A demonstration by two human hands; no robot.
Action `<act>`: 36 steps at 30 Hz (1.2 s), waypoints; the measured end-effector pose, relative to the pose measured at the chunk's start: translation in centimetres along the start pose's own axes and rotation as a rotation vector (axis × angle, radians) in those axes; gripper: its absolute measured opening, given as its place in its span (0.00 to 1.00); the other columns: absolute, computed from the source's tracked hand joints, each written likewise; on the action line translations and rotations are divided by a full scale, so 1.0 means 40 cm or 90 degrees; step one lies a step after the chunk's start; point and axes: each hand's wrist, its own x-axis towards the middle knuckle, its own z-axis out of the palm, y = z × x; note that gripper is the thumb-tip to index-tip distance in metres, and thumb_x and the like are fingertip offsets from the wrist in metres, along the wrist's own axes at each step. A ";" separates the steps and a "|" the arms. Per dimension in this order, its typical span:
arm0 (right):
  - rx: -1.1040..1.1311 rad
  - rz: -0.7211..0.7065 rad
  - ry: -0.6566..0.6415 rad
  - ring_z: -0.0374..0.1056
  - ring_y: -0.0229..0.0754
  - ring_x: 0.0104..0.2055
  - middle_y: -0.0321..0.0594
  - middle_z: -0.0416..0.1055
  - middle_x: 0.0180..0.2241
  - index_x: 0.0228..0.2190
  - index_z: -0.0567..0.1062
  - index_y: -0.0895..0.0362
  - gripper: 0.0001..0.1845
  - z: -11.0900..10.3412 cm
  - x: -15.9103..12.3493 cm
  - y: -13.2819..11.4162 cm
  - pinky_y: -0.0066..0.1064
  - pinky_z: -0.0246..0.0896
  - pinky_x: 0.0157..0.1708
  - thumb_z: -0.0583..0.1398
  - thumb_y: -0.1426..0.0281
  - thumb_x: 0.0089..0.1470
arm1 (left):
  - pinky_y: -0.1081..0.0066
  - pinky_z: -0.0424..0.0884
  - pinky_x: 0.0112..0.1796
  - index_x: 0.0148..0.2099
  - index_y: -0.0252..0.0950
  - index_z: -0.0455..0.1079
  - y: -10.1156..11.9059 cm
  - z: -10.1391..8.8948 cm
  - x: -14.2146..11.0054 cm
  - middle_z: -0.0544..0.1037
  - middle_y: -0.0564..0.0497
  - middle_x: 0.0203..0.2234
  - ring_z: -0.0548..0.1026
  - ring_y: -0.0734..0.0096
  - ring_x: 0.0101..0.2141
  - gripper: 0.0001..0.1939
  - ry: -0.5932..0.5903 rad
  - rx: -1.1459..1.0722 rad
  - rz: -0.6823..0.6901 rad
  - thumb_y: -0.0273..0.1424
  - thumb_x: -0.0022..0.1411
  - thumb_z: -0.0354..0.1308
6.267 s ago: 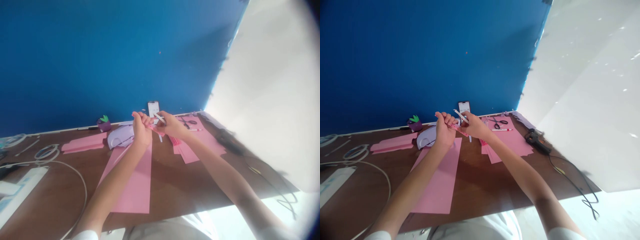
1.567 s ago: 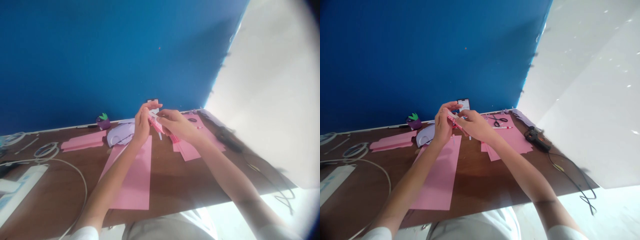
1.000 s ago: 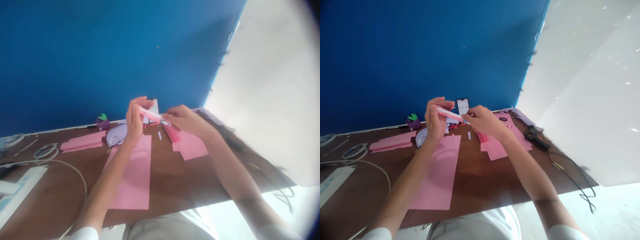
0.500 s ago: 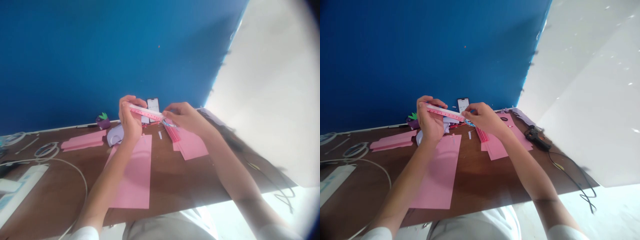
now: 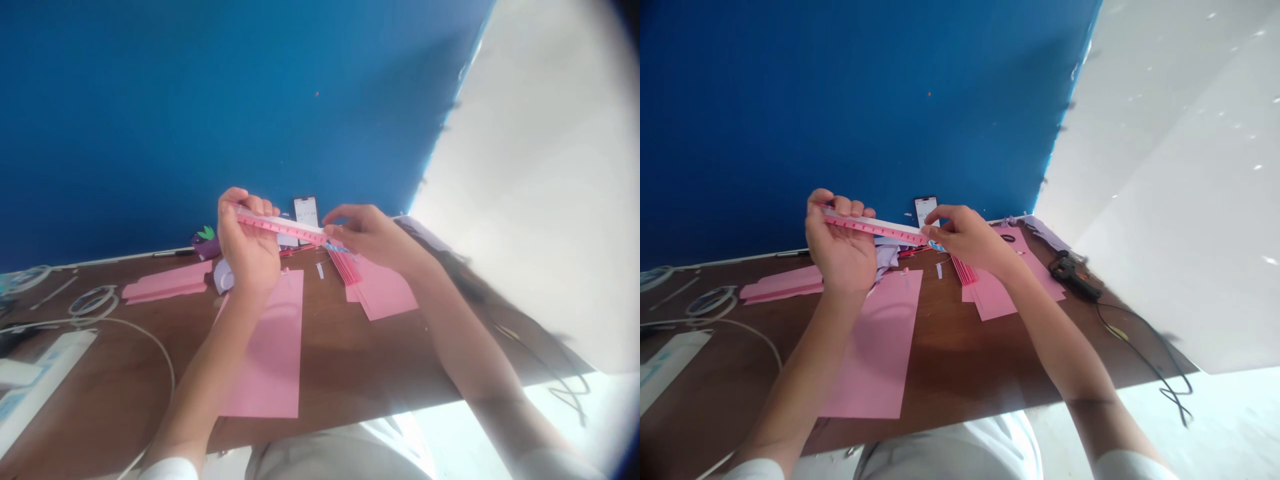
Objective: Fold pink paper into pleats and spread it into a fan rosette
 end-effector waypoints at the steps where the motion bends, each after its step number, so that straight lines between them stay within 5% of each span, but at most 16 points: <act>1: 0.003 0.001 -0.003 0.47 0.31 0.19 0.33 0.61 0.20 0.42 0.75 0.56 0.19 0.000 0.000 0.000 0.29 0.36 0.21 0.55 0.56 0.60 | 0.67 0.65 0.33 0.36 0.43 0.67 0.004 0.002 0.000 0.64 0.53 0.20 0.67 0.70 0.26 0.13 0.004 0.003 -0.003 0.45 0.67 0.50; 17: -0.025 -0.018 0.009 0.44 0.31 0.19 0.31 0.55 0.18 0.38 0.76 0.57 0.19 -0.007 -0.013 -0.015 0.29 0.35 0.21 0.55 0.55 0.60 | 0.68 0.66 0.34 0.34 0.42 0.67 0.017 0.009 -0.002 0.59 0.56 0.19 0.64 0.73 0.24 0.13 -0.010 0.029 0.060 0.44 0.65 0.55; 36: -0.014 -0.064 0.016 0.42 0.30 0.19 0.30 0.52 0.18 0.36 0.76 0.56 0.17 0.016 -0.007 -0.016 0.29 0.34 0.21 0.54 0.58 0.61 | 0.72 0.62 0.30 0.32 0.39 0.66 0.044 0.029 -0.004 0.52 0.57 0.20 0.56 0.76 0.22 0.12 -0.004 -0.034 0.060 0.34 0.69 0.48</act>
